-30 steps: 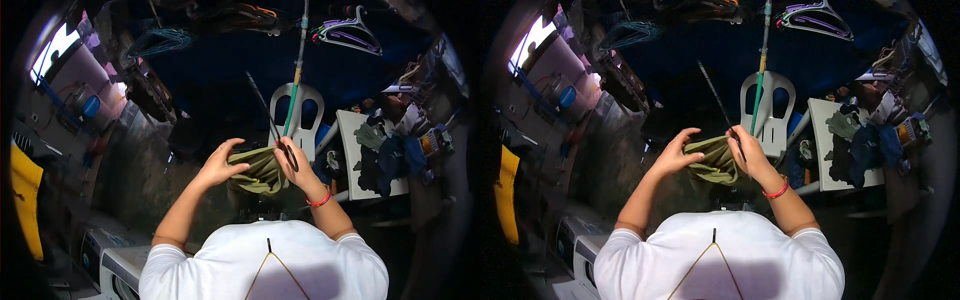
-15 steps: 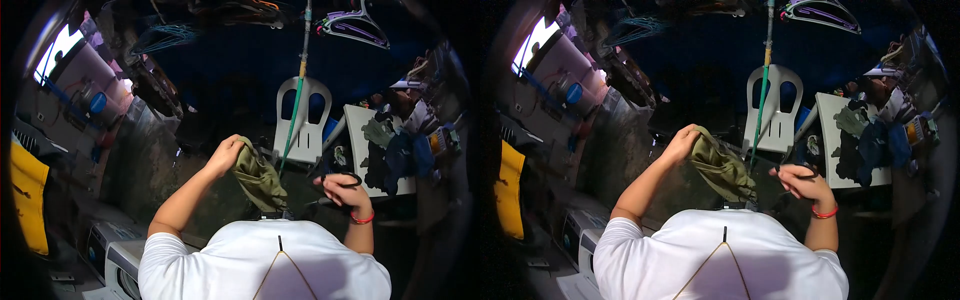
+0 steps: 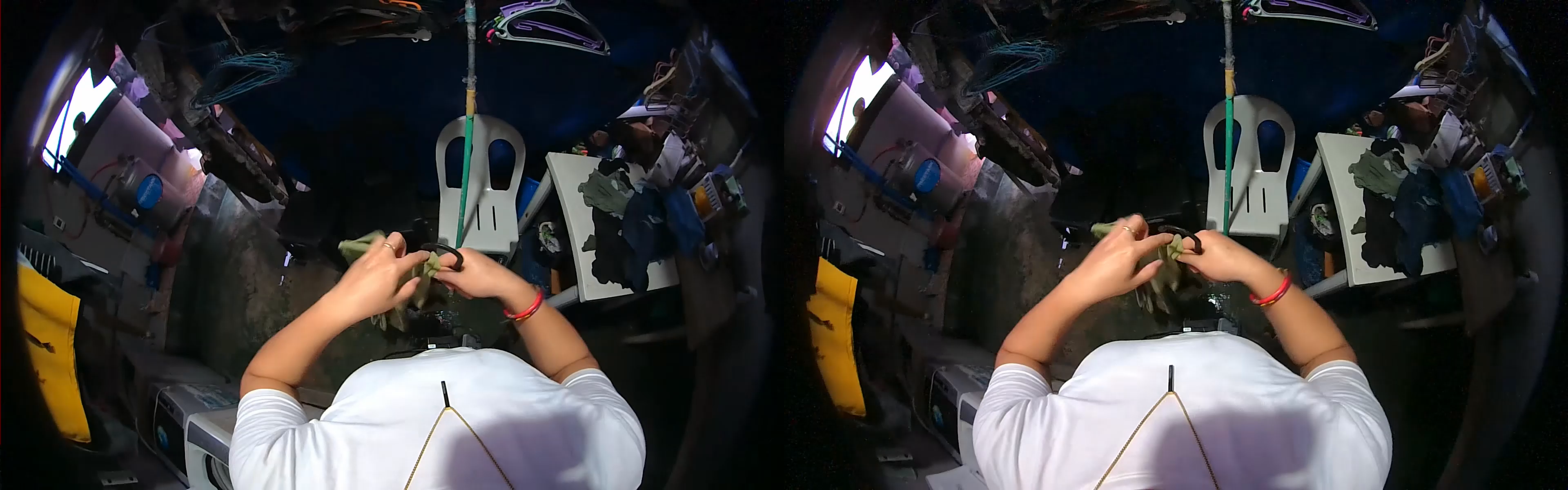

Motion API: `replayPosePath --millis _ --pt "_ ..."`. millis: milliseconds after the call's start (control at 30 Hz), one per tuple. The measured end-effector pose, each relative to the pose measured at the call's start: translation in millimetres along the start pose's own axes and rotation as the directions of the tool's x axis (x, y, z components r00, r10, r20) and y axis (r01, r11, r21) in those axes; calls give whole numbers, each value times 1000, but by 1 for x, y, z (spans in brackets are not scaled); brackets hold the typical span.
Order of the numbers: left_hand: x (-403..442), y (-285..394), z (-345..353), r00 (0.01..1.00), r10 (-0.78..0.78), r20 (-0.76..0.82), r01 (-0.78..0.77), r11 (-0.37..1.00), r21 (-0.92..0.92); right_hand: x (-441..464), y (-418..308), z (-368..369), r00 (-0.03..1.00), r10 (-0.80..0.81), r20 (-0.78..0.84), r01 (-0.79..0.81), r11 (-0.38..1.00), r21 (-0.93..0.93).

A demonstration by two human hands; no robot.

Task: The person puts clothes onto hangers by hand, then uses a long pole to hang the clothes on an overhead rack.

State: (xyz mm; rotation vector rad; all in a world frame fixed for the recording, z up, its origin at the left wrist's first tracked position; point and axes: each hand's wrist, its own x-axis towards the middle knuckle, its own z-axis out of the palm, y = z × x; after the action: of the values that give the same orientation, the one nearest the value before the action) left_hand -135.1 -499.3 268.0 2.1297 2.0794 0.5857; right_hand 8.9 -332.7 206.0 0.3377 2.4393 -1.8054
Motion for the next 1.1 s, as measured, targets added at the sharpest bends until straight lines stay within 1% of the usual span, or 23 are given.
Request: replayPosePath --millis 33,67,167,200,233,267,300,333,367,433,467,500,567,633,667,700,767,800,833,867,967,1033,1100 --pt "-3 5 -19 996 84 39 -90 974 206 -3 -11 -8 995 -83 63 86 995 -58" --pt "-7 5 -25 991 132 18 -133 964 232 -7 -31 -13 991 -54 124 73 985 -159" --pt "-9 -9 -25 998 67 -4 -67 995 -76 -13 -65 -21 983 -171 70 176 982 -73" --pt "-9 -8 -31 995 -94 17 95 988 -125 -13 -70 -25 981 -194 -26 190 974 -124" --pt "-11 -13 -36 993 -91 -76 84 993 -85 -9 -65 -22 801 -521 -297 451 850 -274" --pt "-11 -15 -45 977 -183 -106 167 975 -146 -13 -72 -24 593 -643 -485 451 764 -461" --pt "-11 -18 -54 953 -276 -128 246 946 -210 -18 -78 -25 323 -738 -593 384 675 -630" --pt "-12 -25 -60 937 -277 -213 201 927 -318 -28 -73 -22 281 -718 -636 365 693 -622" --pt "-12 -26 -67 909 -319 -269 204 902 -381 -31 -65 -13 410 -688 -599 439 724 -531" --pt "-12 -24 -81 880 -319 -351 161 896 -413 -24 -34 3 640 -614 -461 527 788 -318" --pt "-10 -20 -87 881 -332 -336 163 882 -443 -13 -24 14 647 -616 -450 500 788 -360" --pt "-8 -15 -92 897 -325 -299 160 870 -466 -5 -18 19 676 -580 -454 482 815 -323" --pt "-1 -3 -92 917 -271 -294 105 873 -477 13 -19 26 569 -622 -539 532 777 -335" --pt "4 4 -86 942 -159 -295 21 907 -421 17 -25 28 561 -672 -484 515 741 -431" --pt "6 12 -86 946 -193 -259 62 895 -442 19 -26 37 574 -626 -528 540 774 -331" --pt "6 15 -88 947 -199 -254 71 897 -437 22 -18 40 570 -642 -513 501 766 -402" --pt "5 18 -91 945 -213 -249 89 899 -429 17 -9 44 584 -625 -519 300 760 -577" --pt "2 18 -93 932 -244 -268 94 876 -473 12 1 43 652 -569 -501 186 760 -622" --pt "-2 16 -92 903 -235 -359 22 861 -508 5 15 42 713 -505 -486 73 744 -665" --pt "-5 13 -96 896 -249 -369 34 864 -502 -3 32 41 769 -444 -460 78 779 -622" --pt "-18 2 -109 883 -296 -365 119 892 -436 -35 42 6 837 -396 -378 253 892 -375" --pt "-27 0 -110 887 -274 -373 92 894 -439 -69 10 -38 870 -267 -416 185 956 -227" --pt "-35 -1 -111 921 -216 -324 102 937 -333 -89 -6 -70 843 -248 -477 275 961 -14"
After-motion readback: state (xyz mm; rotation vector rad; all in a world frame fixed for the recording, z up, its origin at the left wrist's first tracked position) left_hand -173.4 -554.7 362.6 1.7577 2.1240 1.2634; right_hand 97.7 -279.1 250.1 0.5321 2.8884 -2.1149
